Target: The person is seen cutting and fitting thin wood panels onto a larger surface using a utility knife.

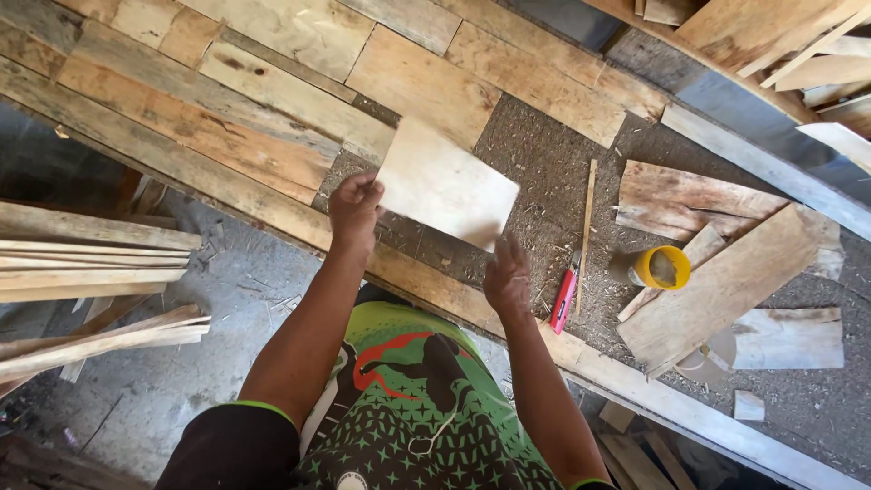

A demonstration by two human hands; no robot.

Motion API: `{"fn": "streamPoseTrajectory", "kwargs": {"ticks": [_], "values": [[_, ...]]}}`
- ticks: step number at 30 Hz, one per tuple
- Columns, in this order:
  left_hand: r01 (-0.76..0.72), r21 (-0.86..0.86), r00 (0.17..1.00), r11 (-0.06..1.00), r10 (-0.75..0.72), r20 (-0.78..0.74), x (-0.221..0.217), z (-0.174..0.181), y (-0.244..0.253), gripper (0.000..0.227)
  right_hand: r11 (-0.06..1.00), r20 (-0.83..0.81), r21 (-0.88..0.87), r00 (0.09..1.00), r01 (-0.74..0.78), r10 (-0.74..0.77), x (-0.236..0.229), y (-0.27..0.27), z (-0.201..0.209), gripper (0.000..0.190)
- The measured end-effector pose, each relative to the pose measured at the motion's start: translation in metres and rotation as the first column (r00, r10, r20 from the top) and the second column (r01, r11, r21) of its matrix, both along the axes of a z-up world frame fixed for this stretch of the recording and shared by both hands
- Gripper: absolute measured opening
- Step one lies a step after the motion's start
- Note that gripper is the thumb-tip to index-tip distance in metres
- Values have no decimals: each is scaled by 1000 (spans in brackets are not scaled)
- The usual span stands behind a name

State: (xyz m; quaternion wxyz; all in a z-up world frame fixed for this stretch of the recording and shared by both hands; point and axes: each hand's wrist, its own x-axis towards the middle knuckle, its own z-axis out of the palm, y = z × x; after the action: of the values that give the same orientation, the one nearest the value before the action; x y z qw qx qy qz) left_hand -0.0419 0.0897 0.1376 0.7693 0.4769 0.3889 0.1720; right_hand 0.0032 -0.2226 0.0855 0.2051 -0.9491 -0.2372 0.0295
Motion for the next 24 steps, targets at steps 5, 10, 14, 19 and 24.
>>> {"fn": "streamPoseTrajectory", "kwargs": {"ticks": [5,10,14,19,24], "values": [[8,317,926,948,-127,356,78,64,5,32,967,339,252,938,-20,-69,28,36,96,68],[162,422,881,892,-323,345,147,134,-15,40,881,114,472,990,14,-77,51,42,108,47],[303,491,821,817,-485,300,193,133,-33,41,830,-421,416,887,372,-187,61,48,92,18],[392,601,750,697,-620,230,227,96,-31,37,707,-661,423,727,567,-188,82,46,75,11],[483,792,834,373,-472,-286,232,23,-10,19,142,-855,464,484,875,-187,121,37,45,20]]}}
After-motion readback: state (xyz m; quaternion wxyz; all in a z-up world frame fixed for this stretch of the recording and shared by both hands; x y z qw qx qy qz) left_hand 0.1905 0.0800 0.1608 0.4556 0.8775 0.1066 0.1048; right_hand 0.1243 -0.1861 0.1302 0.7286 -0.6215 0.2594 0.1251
